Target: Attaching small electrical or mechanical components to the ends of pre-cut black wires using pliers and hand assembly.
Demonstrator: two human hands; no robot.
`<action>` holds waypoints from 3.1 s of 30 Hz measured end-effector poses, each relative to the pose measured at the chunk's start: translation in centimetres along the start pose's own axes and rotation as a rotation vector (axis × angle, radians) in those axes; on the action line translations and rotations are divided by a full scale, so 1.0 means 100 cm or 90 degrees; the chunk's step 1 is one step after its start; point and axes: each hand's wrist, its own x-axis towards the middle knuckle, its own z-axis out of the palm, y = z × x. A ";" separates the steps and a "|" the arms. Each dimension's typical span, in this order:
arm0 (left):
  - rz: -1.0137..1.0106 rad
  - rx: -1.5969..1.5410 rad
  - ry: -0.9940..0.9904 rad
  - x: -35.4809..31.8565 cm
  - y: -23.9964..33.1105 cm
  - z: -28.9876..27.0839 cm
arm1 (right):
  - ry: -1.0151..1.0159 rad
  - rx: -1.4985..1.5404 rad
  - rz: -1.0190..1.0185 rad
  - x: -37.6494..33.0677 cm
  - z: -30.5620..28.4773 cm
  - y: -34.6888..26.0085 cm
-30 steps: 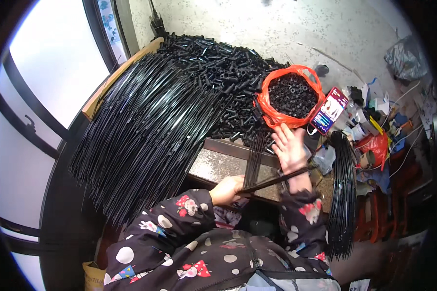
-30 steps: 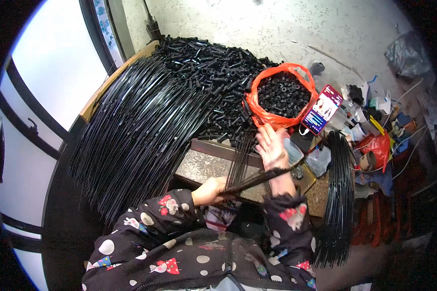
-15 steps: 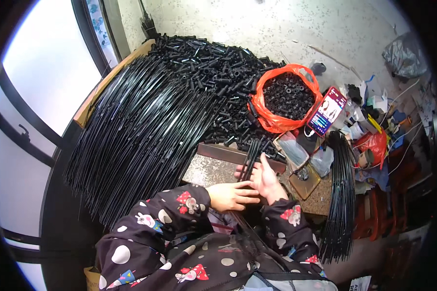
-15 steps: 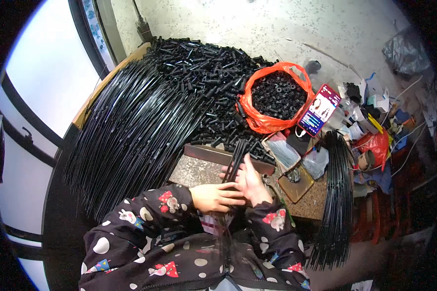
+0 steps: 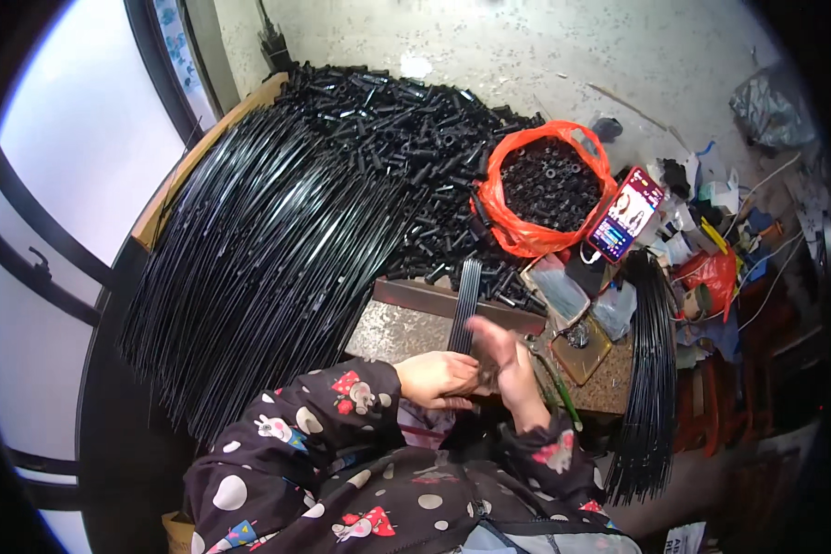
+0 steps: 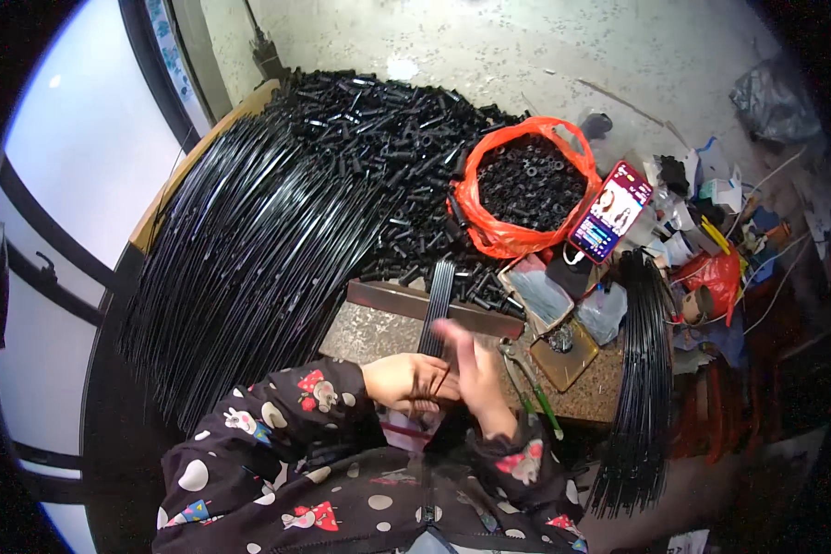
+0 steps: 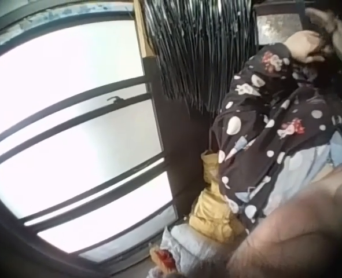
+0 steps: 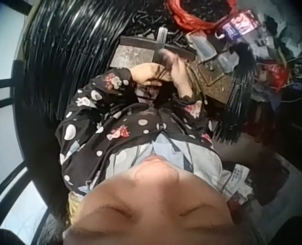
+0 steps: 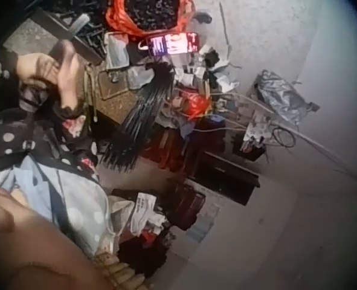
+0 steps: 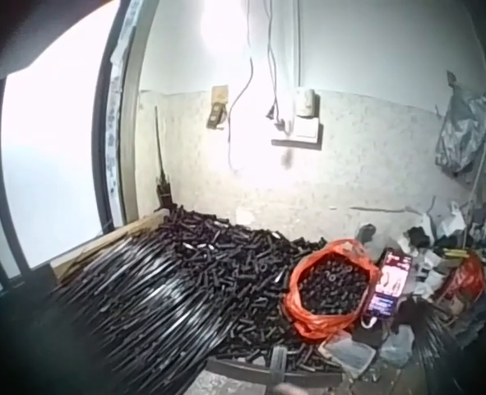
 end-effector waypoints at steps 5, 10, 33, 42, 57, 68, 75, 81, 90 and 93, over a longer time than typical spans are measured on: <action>-0.022 -0.029 0.068 -0.002 0.006 -0.006 | -0.182 -0.127 -0.008 -0.034 0.012 -0.047; 0.029 0.006 0.026 -0.001 0.007 -0.012 | -0.103 -0.092 -0.043 -0.050 0.019 -0.067; -0.137 -0.258 0.081 0.044 0.111 -0.093 | 0.042 -0.378 -0.057 0.063 -0.077 -0.059; -0.118 -0.199 0.174 0.046 0.111 -0.095 | 0.148 -0.833 -0.365 0.063 -0.127 -0.001; -0.165 -0.188 0.268 0.048 0.108 -0.093 | 0.084 -0.548 -0.423 -0.058 0.001 -0.135; -0.161 -0.162 0.272 0.045 0.118 -0.086 | 0.094 -0.552 -0.405 -0.074 0.002 -0.138; -0.131 -0.170 0.250 0.050 0.116 -0.085 | 0.030 -0.645 -0.554 -0.063 -0.009 -0.141; -0.118 -0.139 0.241 0.047 0.118 -0.085 | -0.047 -0.548 -0.461 -0.062 -0.006 -0.152; -0.081 -0.044 0.186 0.047 0.114 -0.084 | -0.089 -0.605 -0.542 -0.055 -0.005 -0.149; -0.048 -0.040 0.196 0.045 0.110 -0.081 | -0.116 -0.540 -0.491 -0.056 0.003 -0.149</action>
